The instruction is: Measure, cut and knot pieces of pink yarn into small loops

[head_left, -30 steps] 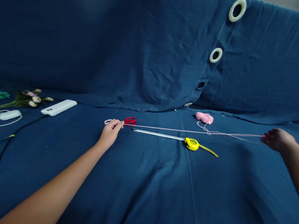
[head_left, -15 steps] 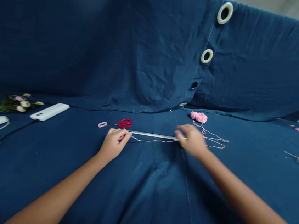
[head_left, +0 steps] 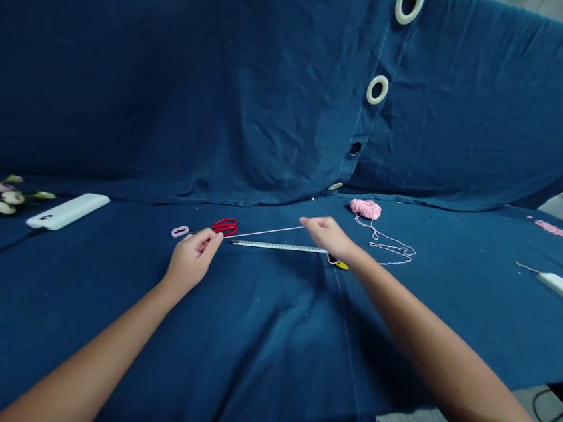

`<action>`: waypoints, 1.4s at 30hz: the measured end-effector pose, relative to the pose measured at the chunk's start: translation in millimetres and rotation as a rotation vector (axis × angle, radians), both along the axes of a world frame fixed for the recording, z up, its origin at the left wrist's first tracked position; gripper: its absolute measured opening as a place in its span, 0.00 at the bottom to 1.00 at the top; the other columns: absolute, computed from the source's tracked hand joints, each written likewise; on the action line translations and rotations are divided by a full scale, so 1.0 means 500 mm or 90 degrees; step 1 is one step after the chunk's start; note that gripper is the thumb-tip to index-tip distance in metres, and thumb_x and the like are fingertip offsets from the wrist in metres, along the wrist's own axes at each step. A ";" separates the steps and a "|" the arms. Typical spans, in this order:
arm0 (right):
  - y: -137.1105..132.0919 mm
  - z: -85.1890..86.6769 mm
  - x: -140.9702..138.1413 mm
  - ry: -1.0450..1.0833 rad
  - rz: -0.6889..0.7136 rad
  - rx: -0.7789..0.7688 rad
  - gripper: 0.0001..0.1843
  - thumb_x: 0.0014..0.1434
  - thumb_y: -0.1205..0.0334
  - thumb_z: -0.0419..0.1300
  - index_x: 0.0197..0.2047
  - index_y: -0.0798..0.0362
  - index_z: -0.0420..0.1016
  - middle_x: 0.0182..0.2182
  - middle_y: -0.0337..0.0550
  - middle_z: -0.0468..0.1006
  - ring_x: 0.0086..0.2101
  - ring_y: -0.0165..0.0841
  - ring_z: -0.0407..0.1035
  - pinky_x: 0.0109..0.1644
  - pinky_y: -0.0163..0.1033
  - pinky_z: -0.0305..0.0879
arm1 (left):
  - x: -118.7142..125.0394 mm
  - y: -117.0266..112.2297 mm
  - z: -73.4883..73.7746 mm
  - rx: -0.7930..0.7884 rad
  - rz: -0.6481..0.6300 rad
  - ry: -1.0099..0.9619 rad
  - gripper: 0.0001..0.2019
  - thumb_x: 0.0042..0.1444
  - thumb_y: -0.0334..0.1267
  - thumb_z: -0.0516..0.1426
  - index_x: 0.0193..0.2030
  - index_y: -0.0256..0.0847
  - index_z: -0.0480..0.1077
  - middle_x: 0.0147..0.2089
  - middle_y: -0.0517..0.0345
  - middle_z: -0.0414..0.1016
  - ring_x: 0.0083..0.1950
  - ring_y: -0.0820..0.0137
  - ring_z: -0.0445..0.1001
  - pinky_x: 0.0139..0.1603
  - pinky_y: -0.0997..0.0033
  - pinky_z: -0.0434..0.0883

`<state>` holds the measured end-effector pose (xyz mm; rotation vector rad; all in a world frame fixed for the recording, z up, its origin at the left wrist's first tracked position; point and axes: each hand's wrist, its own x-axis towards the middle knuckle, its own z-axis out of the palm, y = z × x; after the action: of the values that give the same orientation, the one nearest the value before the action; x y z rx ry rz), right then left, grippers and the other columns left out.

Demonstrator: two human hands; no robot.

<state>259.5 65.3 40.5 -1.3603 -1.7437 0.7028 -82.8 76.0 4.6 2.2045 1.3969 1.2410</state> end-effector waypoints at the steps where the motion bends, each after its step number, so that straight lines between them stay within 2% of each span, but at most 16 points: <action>1: 0.003 0.005 0.035 -0.016 -0.041 0.016 0.32 0.67 0.34 0.51 0.24 0.49 0.50 0.18 0.31 0.51 0.21 0.27 0.46 0.26 0.36 0.45 | 0.003 0.005 -0.003 -0.001 -0.003 0.001 0.19 0.70 0.49 0.52 0.28 0.42 0.63 0.23 0.64 0.58 0.27 0.70 0.61 0.33 0.69 0.58; 5: -0.014 -0.012 0.132 -0.097 -0.182 0.082 0.29 0.66 0.39 0.55 0.22 0.50 0.53 0.18 0.33 0.54 0.23 0.29 0.50 0.29 0.38 0.43 | 0.018 0.028 -0.015 0.056 -0.023 0.050 0.20 0.71 0.46 0.50 0.27 0.42 0.60 0.29 0.60 0.62 0.35 0.67 0.66 0.40 0.67 0.62; 11: -0.050 -0.079 0.158 -0.176 -0.270 0.152 0.24 0.70 0.45 0.51 0.26 0.49 0.58 0.20 0.36 0.63 0.24 0.32 0.58 0.31 0.38 0.47 | 0.031 0.065 -0.021 0.101 -0.025 0.081 0.15 0.70 0.45 0.52 0.34 0.42 0.71 0.37 0.56 0.73 0.43 0.63 0.72 0.47 0.64 0.66; 16: -0.075 -0.068 0.104 -0.219 -0.205 0.204 0.22 0.72 0.47 0.52 0.29 0.50 0.67 0.24 0.38 0.71 0.27 0.32 0.65 0.34 0.37 0.54 | 0.075 0.041 -0.009 0.164 -0.088 0.228 0.12 0.69 0.46 0.55 0.51 0.43 0.74 0.52 0.51 0.78 0.57 0.55 0.73 0.59 0.55 0.65; 18: -0.092 -0.060 0.060 -0.232 -0.149 0.245 0.20 0.73 0.47 0.53 0.33 0.50 0.71 0.27 0.39 0.75 0.30 0.32 0.68 0.38 0.36 0.58 | 0.101 0.005 -0.002 0.162 -0.124 0.214 0.20 0.68 0.47 0.57 0.63 0.44 0.68 0.61 0.47 0.74 0.64 0.53 0.70 0.66 0.51 0.63; 20: -0.111 -0.060 0.012 -0.264 -0.019 0.341 0.16 0.73 0.50 0.55 0.38 0.50 0.75 0.31 0.41 0.79 0.33 0.33 0.71 0.40 0.37 0.60 | 0.128 -0.039 0.003 0.116 -0.188 0.191 0.31 0.67 0.48 0.59 0.74 0.46 0.57 0.70 0.45 0.66 0.70 0.52 0.65 0.71 0.49 0.59; 22: -0.127 -0.070 -0.028 -0.293 0.084 0.422 0.15 0.74 0.53 0.56 0.38 0.50 0.77 0.31 0.41 0.79 0.33 0.32 0.71 0.40 0.38 0.61 | 0.149 -0.081 0.004 0.027 -0.284 0.150 0.37 0.66 0.48 0.60 0.77 0.48 0.51 0.74 0.45 0.62 0.74 0.53 0.60 0.74 0.49 0.56; 24: -0.137 -0.084 -0.053 -0.302 0.121 0.472 0.15 0.74 0.54 0.57 0.37 0.50 0.77 0.29 0.40 0.79 0.30 0.32 0.70 0.38 0.38 0.60 | 0.161 -0.108 -0.001 -0.125 -0.375 0.069 0.30 0.66 0.48 0.60 0.73 0.47 0.60 0.67 0.47 0.71 0.69 0.56 0.67 0.71 0.53 0.61; 26: -0.141 -0.095 -0.063 -0.289 0.109 0.488 0.14 0.74 0.55 0.57 0.37 0.51 0.77 0.27 0.39 0.78 0.28 0.31 0.69 0.36 0.38 0.60 | 0.165 -0.118 -0.009 -0.317 -0.446 -0.017 0.18 0.69 0.48 0.56 0.60 0.43 0.72 0.46 0.51 0.81 0.53 0.60 0.77 0.61 0.58 0.69; 28: -0.141 -0.100 -0.061 -0.259 0.086 0.486 0.13 0.73 0.56 0.58 0.38 0.51 0.77 0.27 0.39 0.78 0.28 0.31 0.69 0.36 0.38 0.61 | 0.160 -0.112 -0.014 -0.451 -0.464 -0.088 0.16 0.70 0.49 0.54 0.44 0.39 0.77 0.31 0.58 0.75 0.37 0.66 0.74 0.49 0.64 0.72; 31: -0.137 -0.098 -0.052 -0.211 0.068 0.481 0.10 0.72 0.58 0.60 0.38 0.51 0.77 0.28 0.40 0.80 0.28 0.30 0.70 0.37 0.38 0.63 | 0.149 -0.089 -0.013 -0.470 -0.419 -0.211 0.19 0.69 0.49 0.56 0.30 0.39 0.72 0.30 0.58 0.71 0.35 0.69 0.70 0.46 0.67 0.70; 34: -0.132 -0.093 -0.046 -0.180 0.043 0.476 0.10 0.72 0.59 0.61 0.37 0.52 0.76 0.28 0.40 0.79 0.28 0.30 0.70 0.37 0.37 0.64 | 0.147 -0.076 -0.005 -0.459 -0.385 -0.339 0.15 0.70 0.47 0.55 0.36 0.41 0.74 0.47 0.53 0.76 0.51 0.64 0.73 0.57 0.64 0.69; 36: -0.131 -0.092 -0.046 -0.170 0.037 0.478 0.10 0.71 0.60 0.61 0.37 0.52 0.76 0.28 0.40 0.79 0.28 0.30 0.70 0.36 0.37 0.64 | 0.153 -0.083 -0.001 -0.473 -0.401 -0.380 0.12 0.70 0.47 0.56 0.53 0.47 0.74 0.62 0.53 0.73 0.63 0.61 0.69 0.65 0.60 0.66; 38: -0.131 -0.093 -0.048 -0.175 0.047 0.481 0.09 0.72 0.60 0.61 0.38 0.51 0.76 0.28 0.40 0.79 0.28 0.31 0.71 0.37 0.38 0.65 | 0.160 -0.098 0.002 -0.510 -0.463 -0.370 0.19 0.70 0.47 0.57 0.65 0.52 0.68 0.67 0.53 0.71 0.68 0.61 0.67 0.69 0.57 0.62; 40: -0.132 -0.094 -0.048 -0.185 0.046 0.483 0.08 0.71 0.60 0.61 0.38 0.51 0.77 0.28 0.40 0.79 0.29 0.31 0.71 0.37 0.38 0.65 | 0.164 -0.113 0.004 -0.580 -0.542 -0.298 0.19 0.70 0.48 0.56 0.63 0.46 0.71 0.51 0.50 0.80 0.59 0.60 0.75 0.66 0.56 0.65; 42: -0.129 -0.094 -0.040 -0.195 0.016 0.481 0.09 0.71 0.59 0.61 0.38 0.51 0.77 0.29 0.40 0.79 0.29 0.32 0.71 0.38 0.38 0.64 | 0.162 -0.117 0.006 -0.637 -0.564 -0.240 0.17 0.70 0.50 0.55 0.47 0.38 0.78 0.27 0.57 0.74 0.40 0.63 0.78 0.57 0.57 0.70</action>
<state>239.7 0.9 -6.3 -0.9355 -1.9732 -0.1803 -1.8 17.7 7.5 1.4368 0.5216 0.4157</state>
